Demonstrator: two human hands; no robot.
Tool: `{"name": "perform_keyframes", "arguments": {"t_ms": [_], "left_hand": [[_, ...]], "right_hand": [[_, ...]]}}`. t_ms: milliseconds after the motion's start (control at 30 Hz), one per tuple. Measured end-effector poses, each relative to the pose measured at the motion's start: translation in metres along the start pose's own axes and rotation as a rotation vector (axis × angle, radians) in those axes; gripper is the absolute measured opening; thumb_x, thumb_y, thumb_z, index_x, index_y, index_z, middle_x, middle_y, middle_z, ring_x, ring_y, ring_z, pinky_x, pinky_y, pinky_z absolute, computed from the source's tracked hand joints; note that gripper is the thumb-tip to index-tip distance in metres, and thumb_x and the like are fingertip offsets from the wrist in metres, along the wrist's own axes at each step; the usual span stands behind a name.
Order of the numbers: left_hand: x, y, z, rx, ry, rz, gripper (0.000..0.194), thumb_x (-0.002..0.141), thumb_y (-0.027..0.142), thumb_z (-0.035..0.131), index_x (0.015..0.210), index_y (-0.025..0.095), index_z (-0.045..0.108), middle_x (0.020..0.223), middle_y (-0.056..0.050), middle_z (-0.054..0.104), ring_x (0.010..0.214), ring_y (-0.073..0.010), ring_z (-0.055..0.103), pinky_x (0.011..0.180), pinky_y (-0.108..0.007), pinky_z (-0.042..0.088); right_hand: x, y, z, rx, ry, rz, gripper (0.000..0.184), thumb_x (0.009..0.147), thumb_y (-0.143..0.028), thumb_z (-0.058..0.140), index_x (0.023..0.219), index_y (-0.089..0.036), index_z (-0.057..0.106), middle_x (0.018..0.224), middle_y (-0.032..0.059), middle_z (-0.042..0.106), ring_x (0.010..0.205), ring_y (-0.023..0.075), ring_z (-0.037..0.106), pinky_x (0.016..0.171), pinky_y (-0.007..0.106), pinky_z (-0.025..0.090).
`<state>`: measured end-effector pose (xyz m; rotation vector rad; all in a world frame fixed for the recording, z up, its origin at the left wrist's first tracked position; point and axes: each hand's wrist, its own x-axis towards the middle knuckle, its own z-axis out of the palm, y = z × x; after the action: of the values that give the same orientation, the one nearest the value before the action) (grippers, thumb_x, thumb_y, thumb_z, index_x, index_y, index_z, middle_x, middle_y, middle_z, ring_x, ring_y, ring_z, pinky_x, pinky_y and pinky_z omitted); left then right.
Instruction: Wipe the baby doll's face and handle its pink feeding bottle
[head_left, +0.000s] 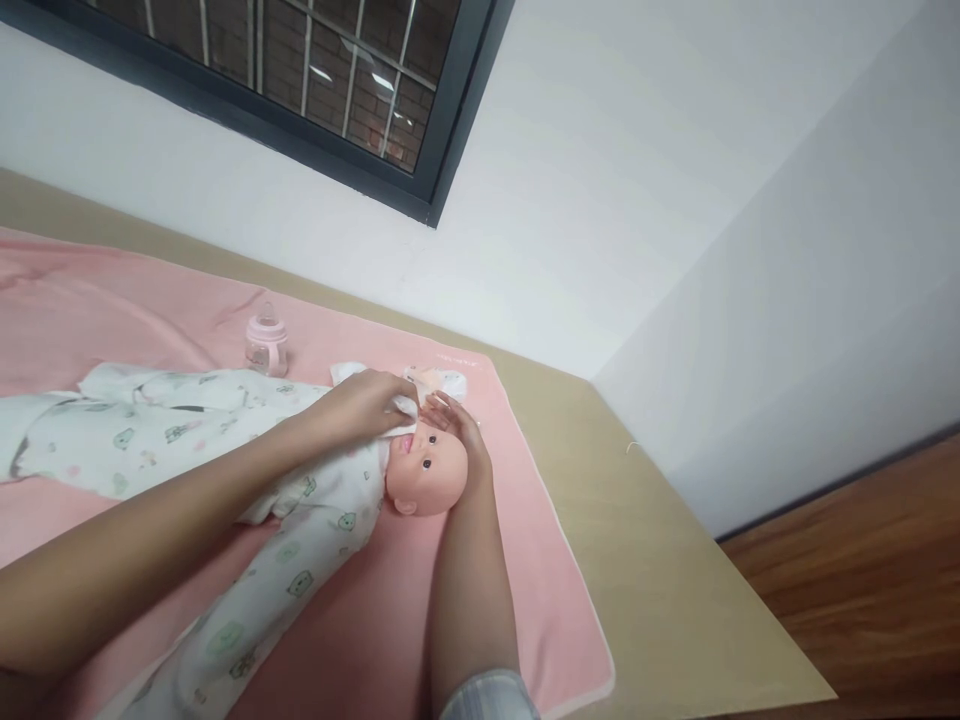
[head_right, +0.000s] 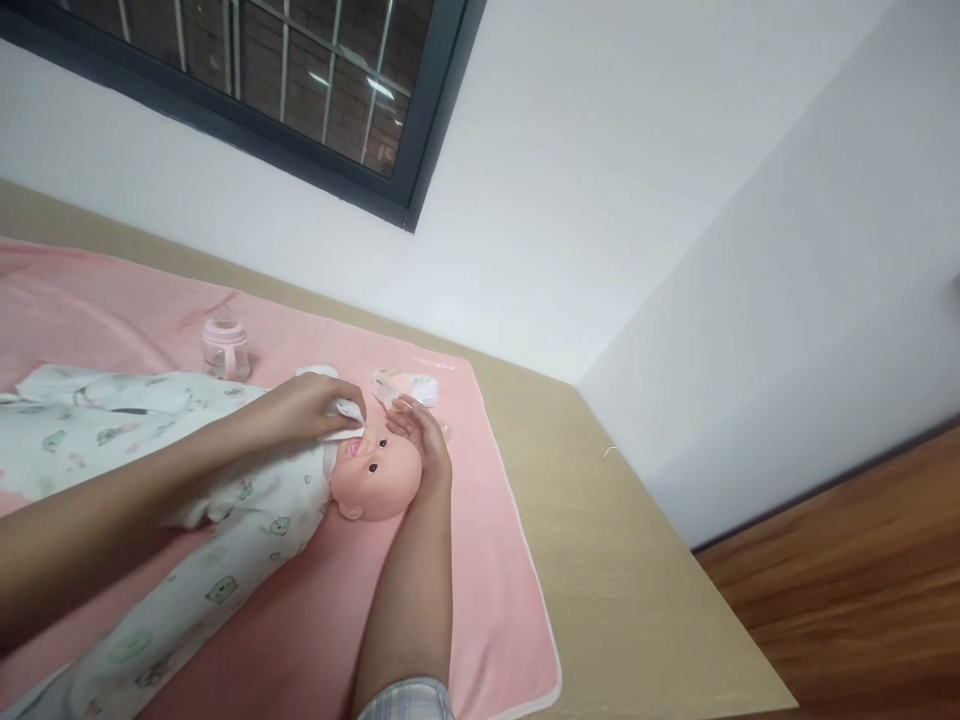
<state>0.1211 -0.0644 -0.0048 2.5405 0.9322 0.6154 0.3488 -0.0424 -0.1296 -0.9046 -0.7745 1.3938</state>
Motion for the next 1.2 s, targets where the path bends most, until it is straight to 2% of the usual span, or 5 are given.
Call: {"name": "perform_keyframes", "arguments": {"t_ms": [133,400,867,1067,1200], "left_hand": [[-0.002,0.004,-0.002,-0.030,-0.051,0.020,0.019,0.074,0.029,0.053,0.082,0.022,0.069,0.083,-0.002,0.071,0.081,-0.0240,0.064,0.064,-0.027,0.041],[-0.006,0.010,0.000,-0.056,-0.102,0.002,0.018,0.072,0.027,0.057,0.083,0.022,0.070,0.086,-0.001,0.072,0.084,-0.0233,0.065,0.064,-0.026,0.042],[-0.002,-0.004,0.015,-0.036,0.025,0.013,0.019,0.075,0.029,0.053,0.083,0.022,0.068,0.090,-0.003,0.072,0.086,-0.0239,0.065,0.070,-0.029,0.042],[-0.001,-0.003,0.007,-0.034,0.043,-0.003,0.024,0.079,0.036,0.051,0.086,0.020,0.067,0.090,-0.005,0.072,0.085,-0.0269,0.065,0.074,-0.031,0.044],[0.001,-0.009,-0.003,-0.066,0.093,-0.031,0.029,0.079,0.039,0.049,0.092,0.020,0.067,0.099,-0.005,0.072,0.094,-0.0287,0.065,0.083,-0.034,0.045]], "right_hand": [[0.000,0.000,0.000,0.015,-0.003,-0.002,0.033,0.074,-0.034,0.068,0.105,-0.021,0.067,0.108,0.0041,0.072,0.096,0.0196,0.067,0.092,0.034,0.052],[0.001,0.005,-0.003,0.054,0.001,0.017,0.036,0.073,-0.035,0.069,0.106,-0.022,0.065,0.114,0.0037,0.070,0.104,0.0207,0.065,0.098,0.038,0.049],[-0.001,-0.002,0.003,0.019,0.016,0.023,0.030,0.077,-0.033,0.065,0.105,-0.021,0.066,0.109,0.0044,0.071,0.102,0.0195,0.066,0.098,0.036,0.049],[-0.003,-0.004,0.005,0.010,0.006,0.010,0.030,0.074,-0.034,0.069,0.101,-0.022,0.068,0.108,0.0042,0.071,0.098,0.0199,0.066,0.095,0.036,0.050],[-0.012,-0.027,0.011,-0.081,-0.057,-0.024,0.031,0.074,-0.040,0.071,0.100,-0.023,0.068,0.115,0.0052,0.069,0.103,0.0210,0.064,0.095,0.038,0.050]]}}
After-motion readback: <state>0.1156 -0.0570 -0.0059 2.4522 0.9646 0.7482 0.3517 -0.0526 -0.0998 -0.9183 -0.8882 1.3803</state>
